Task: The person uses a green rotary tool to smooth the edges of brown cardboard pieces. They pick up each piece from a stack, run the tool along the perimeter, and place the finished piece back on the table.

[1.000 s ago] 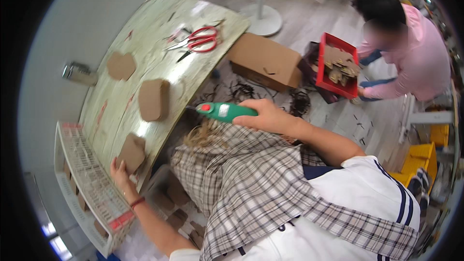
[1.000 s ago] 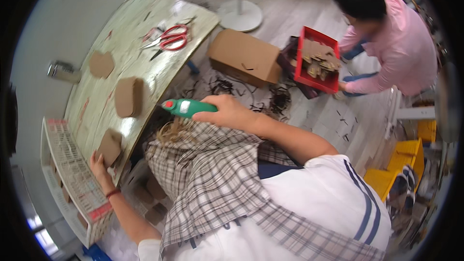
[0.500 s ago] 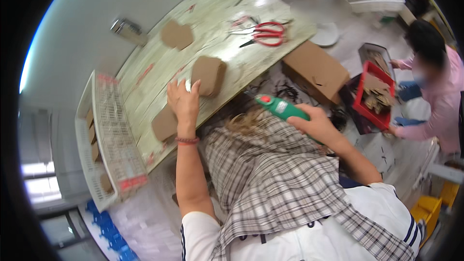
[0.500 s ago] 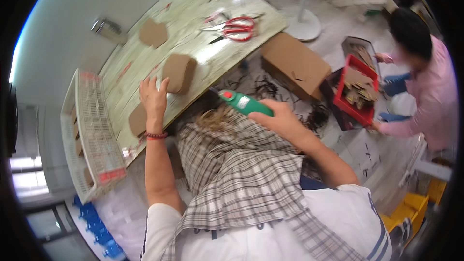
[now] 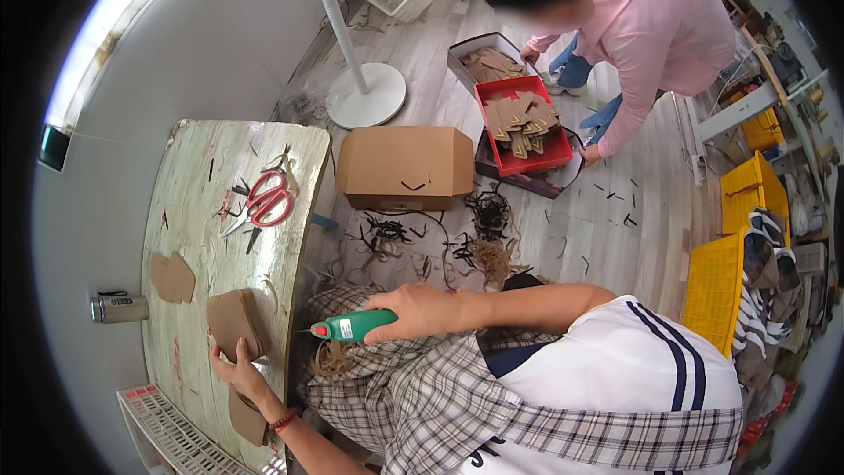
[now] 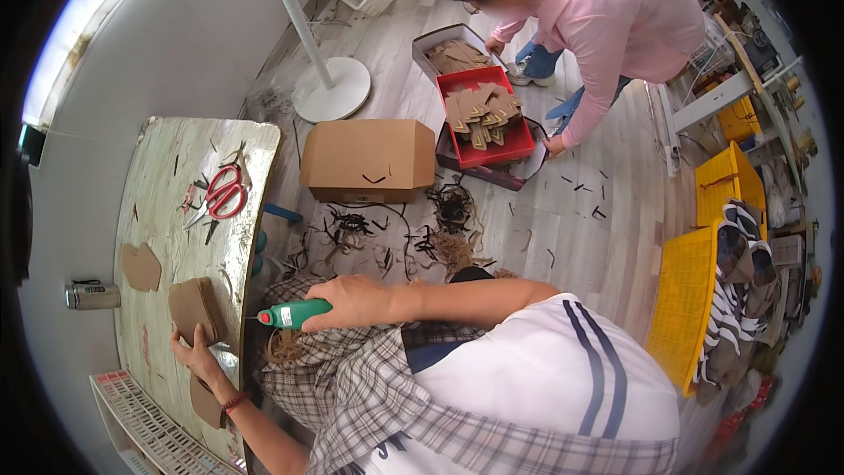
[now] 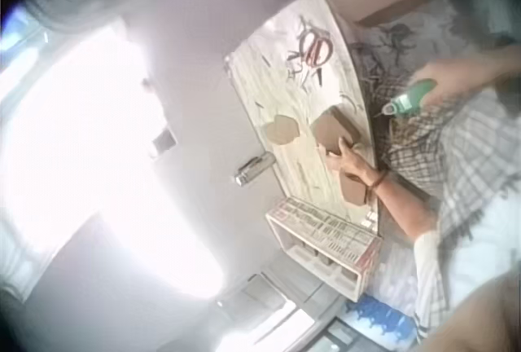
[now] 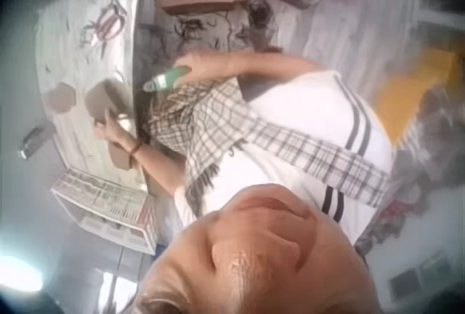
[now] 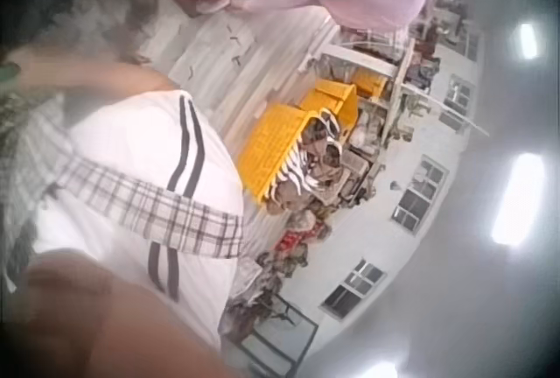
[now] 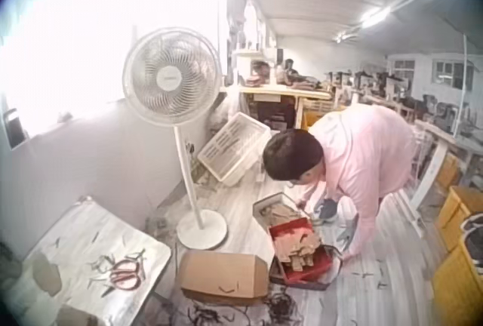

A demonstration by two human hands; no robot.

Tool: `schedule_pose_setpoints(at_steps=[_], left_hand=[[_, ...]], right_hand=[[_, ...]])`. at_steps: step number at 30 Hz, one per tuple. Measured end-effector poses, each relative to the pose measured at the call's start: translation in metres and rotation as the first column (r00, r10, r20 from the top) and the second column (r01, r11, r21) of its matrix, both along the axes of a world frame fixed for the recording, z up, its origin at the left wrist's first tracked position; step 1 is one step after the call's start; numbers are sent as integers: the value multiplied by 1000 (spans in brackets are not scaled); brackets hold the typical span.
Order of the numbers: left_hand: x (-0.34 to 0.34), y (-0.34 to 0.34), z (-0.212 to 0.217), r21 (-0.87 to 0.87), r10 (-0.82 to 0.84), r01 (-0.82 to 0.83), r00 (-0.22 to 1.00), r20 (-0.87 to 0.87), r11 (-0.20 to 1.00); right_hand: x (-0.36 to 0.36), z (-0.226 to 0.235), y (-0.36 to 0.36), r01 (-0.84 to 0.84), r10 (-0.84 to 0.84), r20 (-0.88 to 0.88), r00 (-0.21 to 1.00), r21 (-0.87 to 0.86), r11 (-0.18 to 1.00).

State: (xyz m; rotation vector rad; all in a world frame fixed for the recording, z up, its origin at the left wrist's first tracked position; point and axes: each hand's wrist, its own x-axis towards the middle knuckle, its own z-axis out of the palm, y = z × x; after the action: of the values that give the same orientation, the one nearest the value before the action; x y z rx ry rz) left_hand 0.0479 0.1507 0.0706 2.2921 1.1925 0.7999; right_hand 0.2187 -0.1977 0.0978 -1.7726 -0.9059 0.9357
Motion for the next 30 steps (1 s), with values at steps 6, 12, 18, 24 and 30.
schedule_pose_setpoints(at_steps=[6,12,18,24,30], left_hand=[[3,-3,0,-2,-71,74,960,272,997],[3,-13,9,-191,-77,166,912,403,967],[16,-42,32,-296,-54,280,802,594,913],[17,-66,36,-413,181,397,505,844,820],[34,-91,42,-543,578,594,155,801,593]], right_hand=[[-2,-6,2,6,-6,-16,1000,-11,1000],[-4,-7,2,-9,7,-73,997,-21,1000],[-3,-4,2,2,-2,-57,998,-5,1000],[-1,11,7,0,0,3,1000,-9,1000],[-3,23,26,146,-132,-133,982,103,984]])
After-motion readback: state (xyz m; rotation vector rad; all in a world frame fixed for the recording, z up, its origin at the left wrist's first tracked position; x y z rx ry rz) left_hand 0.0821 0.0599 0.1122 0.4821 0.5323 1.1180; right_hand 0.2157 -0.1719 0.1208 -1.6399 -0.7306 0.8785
